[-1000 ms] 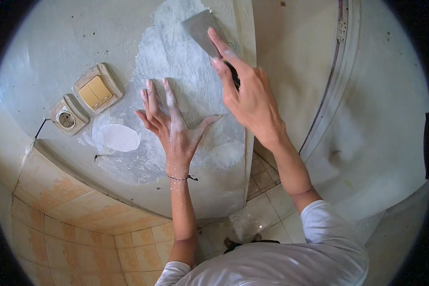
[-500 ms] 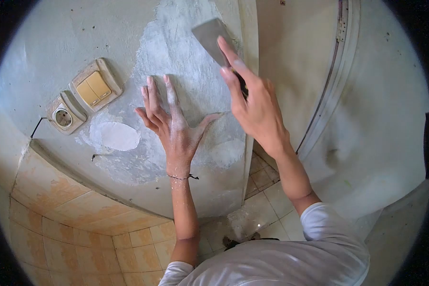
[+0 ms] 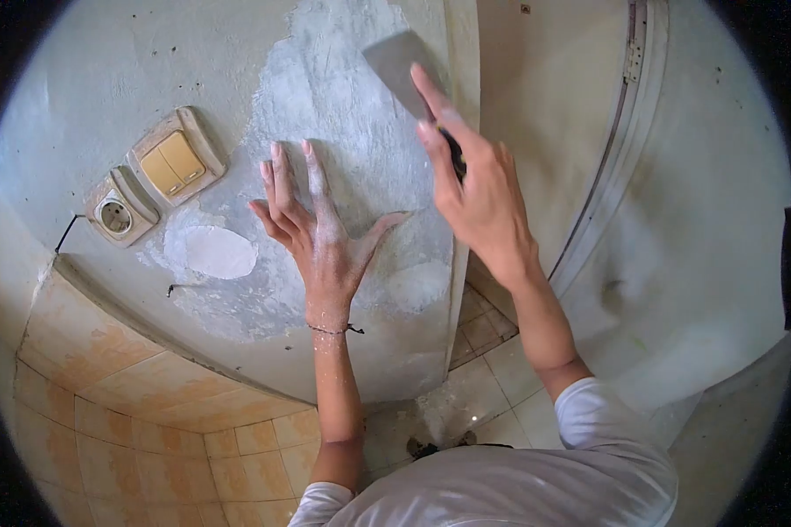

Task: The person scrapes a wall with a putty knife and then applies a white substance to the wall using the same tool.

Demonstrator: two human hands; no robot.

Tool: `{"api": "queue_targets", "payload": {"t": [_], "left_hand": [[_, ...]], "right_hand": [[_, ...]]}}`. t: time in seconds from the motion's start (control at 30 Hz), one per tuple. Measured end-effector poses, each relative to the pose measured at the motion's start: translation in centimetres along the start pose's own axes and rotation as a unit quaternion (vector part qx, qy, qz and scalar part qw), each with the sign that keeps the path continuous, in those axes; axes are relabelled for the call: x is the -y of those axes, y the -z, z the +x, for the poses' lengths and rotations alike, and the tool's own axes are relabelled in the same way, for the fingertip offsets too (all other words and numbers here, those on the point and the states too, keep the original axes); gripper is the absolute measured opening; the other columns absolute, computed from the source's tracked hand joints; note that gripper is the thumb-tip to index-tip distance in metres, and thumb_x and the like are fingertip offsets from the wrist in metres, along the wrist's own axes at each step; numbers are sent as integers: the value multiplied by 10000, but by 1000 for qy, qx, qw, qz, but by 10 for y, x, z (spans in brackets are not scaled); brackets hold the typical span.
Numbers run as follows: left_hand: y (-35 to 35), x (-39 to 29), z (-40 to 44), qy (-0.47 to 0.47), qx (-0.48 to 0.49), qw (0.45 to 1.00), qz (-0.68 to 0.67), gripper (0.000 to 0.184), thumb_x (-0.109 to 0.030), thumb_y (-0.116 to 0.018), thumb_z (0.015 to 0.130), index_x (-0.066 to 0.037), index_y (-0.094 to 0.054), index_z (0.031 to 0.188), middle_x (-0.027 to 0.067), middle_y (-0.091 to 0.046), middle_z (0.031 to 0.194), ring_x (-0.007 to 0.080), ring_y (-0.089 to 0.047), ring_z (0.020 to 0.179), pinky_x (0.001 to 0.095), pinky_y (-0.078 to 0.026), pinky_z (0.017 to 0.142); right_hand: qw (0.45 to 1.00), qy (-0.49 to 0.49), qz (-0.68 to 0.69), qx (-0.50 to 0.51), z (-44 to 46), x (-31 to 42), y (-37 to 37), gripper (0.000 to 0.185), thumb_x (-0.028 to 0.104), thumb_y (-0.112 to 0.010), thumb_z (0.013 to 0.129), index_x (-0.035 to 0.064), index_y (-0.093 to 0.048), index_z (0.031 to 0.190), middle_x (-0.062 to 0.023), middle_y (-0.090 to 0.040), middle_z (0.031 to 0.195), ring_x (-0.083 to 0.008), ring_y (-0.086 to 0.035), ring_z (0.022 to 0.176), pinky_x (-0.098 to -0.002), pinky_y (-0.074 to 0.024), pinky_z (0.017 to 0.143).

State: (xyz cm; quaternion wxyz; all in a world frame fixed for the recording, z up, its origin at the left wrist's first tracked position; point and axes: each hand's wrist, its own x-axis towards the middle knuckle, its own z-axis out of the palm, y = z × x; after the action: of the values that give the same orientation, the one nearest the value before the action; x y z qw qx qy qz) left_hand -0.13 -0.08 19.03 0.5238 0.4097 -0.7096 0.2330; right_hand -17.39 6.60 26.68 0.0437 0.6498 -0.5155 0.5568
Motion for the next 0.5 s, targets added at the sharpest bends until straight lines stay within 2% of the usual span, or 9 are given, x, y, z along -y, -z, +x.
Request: {"api": "queue_targets", "payload": {"t": [0.03,0.07,0.13,0.17,0.27,0.33,0.37,0.43,0.5], "left_hand": [[0,-1,0,0,-3,1000,0,1406,-666,-908,596,-91,-223,1681,190,-141,1738,385,-84,1612,579,-4,1290],[0,-2,0,-1,-2,1000,0,1406,-666,-908,596,-91,-223,1681,190,-141,1738,385,-84,1612,579,-4,1290],[1,-2,0,8,2,1000,-10,1411,-664,-911,593,-89,-221,1681,192,-135,1740,385,-83,1612,579,-4,1290],[2,-1,-1,8,5,1000,-8,1411,-664,-911,593,-89,-221,1681,192,-135,1740,385,-83,1612,579,-4,1290],[1,-2,1,-4,-3,1000,-1,1414,-667,-909,592,-90,-218,1682,191,-130,1741,390,-79,1612,581,-6,1290],[2,-3,1,1,2,1000,1,1421,-680,-902,589,-86,-215,1682,190,-126,1740,395,-78,1611,583,-4,1289],[1,-3,2,0,2,1000,1,1421,-680,-902,589,-86,-215,1682,190,-126,1740,395,-78,1611,583,-4,1289],[2,-2,1,-3,-2,1000,1,1420,-688,-897,590,-86,-217,1682,193,-126,1739,400,-76,1611,585,-3,1288],[2,-2,0,-4,0,1000,-2,1419,-687,-897,590,-85,-217,1681,196,-125,1740,401,-76,1611,587,-5,1288]], "right_hand": [[997,-62,-19,48,7,6,6,452,244,-538,1091,163,-542,1536,-164,-677,1368,-439,-713,1020,-381,-563,841],[997,-64,-19,48,7,0,4,452,244,-538,1091,163,-542,1536,-164,-677,1368,-439,-713,1020,-381,-563,841],[998,52,-6,-26,7,-9,0,440,235,-537,1091,146,-557,1522,-157,-689,1349,-398,-754,936,-372,-564,816],[998,50,-4,-25,6,-10,2,440,235,-537,1091,146,-557,1522,-157,-689,1349,-398,-754,936,-372,-564,816],[998,-24,11,51,9,-7,9,432,228,-529,1095,107,-563,1509,-133,-669,1400,-350,-766,1005,-357,-553,878],[995,92,47,-7,13,-17,3,436,231,-525,1099,71,-558,1503,-107,-632,1466,-305,-762,1068,-344,-528,944],[995,92,47,-7,11,-18,5,436,231,-525,1099,71,-558,1503,-107,-632,1466,-305,-762,1068,-344,-528,944],[998,35,44,30,3,-14,8,439,240,-511,1103,46,-557,1494,-82,-588,1522,-327,-689,1238,-346,-489,1053],[998,46,37,23,7,-17,6,438,246,-506,1104,48,-560,1492,-79,-584,1526,-328,-660,1280,-355,-482,1072]]}}
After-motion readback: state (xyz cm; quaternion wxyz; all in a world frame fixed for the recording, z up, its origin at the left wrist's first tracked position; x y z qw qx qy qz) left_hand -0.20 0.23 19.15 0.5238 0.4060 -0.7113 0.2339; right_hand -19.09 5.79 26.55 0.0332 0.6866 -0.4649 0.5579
